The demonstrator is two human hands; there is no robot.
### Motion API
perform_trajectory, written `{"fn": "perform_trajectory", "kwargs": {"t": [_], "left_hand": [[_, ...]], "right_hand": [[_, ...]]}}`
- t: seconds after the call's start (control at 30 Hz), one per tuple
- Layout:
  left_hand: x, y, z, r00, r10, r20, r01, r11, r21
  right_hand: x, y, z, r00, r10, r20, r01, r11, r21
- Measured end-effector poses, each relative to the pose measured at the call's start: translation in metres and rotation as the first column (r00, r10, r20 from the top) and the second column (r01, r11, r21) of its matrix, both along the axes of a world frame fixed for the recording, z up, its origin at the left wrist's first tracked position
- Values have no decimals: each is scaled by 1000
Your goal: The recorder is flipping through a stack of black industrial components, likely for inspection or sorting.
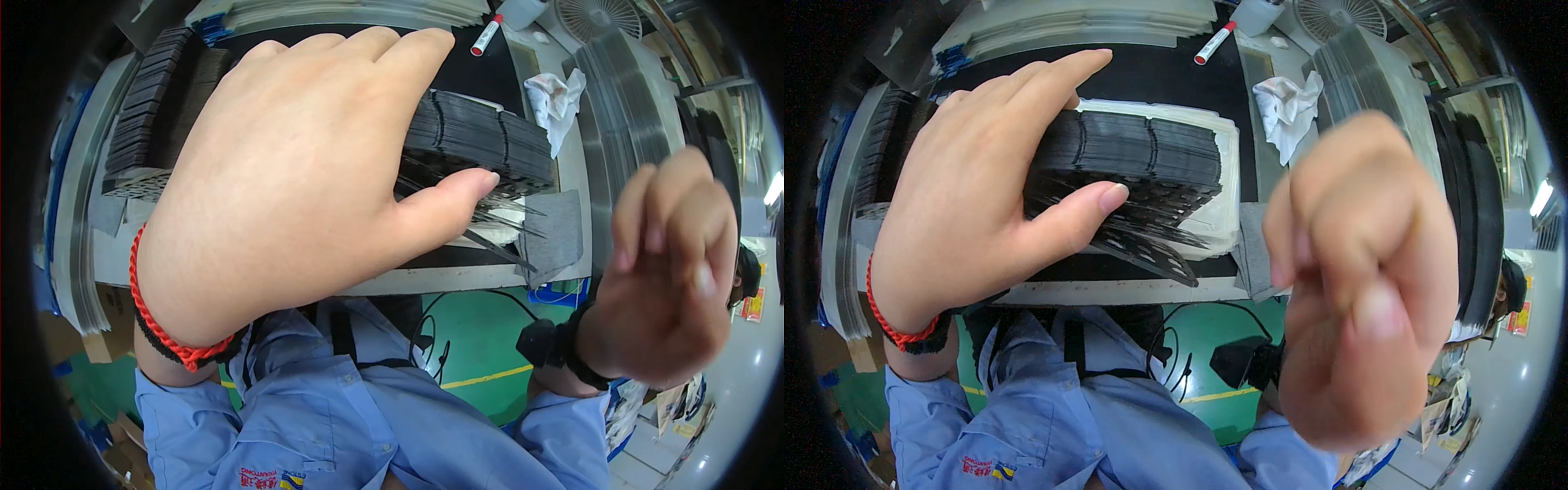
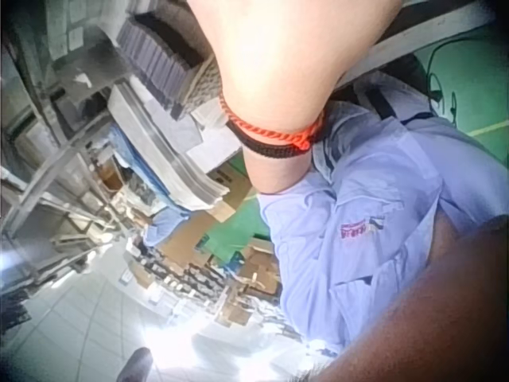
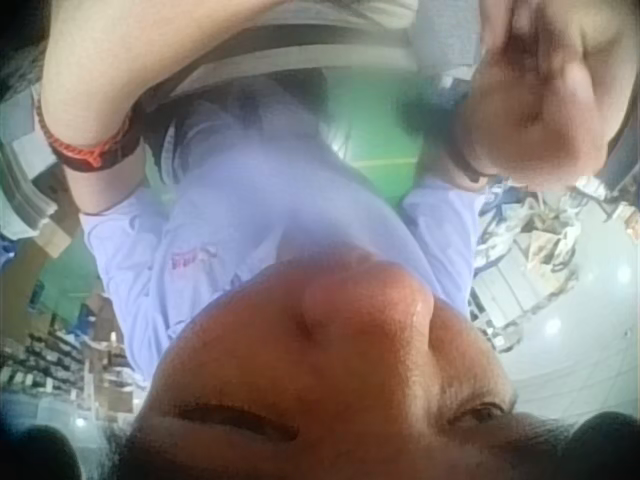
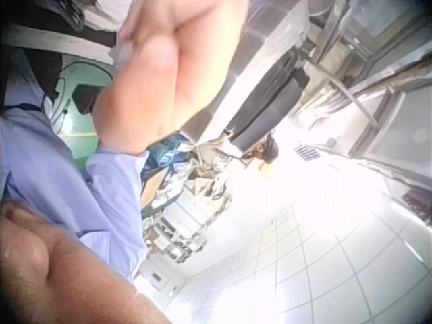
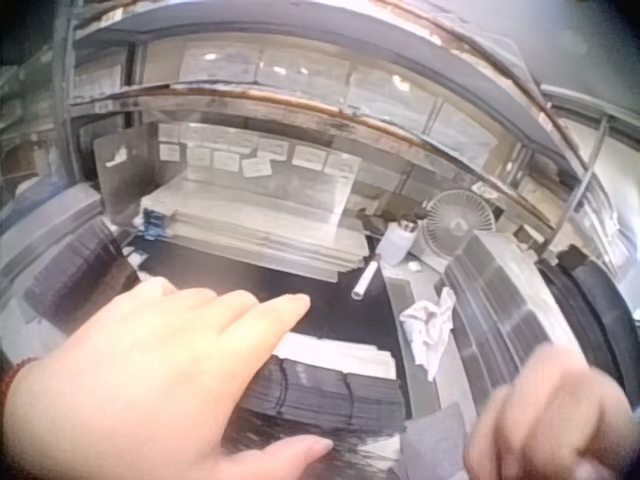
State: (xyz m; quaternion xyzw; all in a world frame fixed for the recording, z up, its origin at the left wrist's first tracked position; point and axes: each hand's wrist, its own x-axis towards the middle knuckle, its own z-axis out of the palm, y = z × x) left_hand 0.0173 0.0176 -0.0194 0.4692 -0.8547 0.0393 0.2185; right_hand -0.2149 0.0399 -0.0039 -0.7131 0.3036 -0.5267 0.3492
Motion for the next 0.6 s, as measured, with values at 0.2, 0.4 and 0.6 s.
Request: {"fn": "perform_trajectory", "kwargs": {"t": [0.2, 0.4, 0.6], "left_hand": [[3, 3, -5, 998, 43, 34, -43, 999, -6], [-1, 1, 0, 998, 31, 46, -31, 999, 19], [0, 4, 1, 998, 46, 43, -45, 999, -10]], "right_hand": [[-17, 11, -20, 838, 493, -232, -523, 848, -87], [-18, 28, -28, 767, 476, -431, -501, 863, 63], [-34, 20, -29, 830, 483, -277, -482, 873, 80]]}}
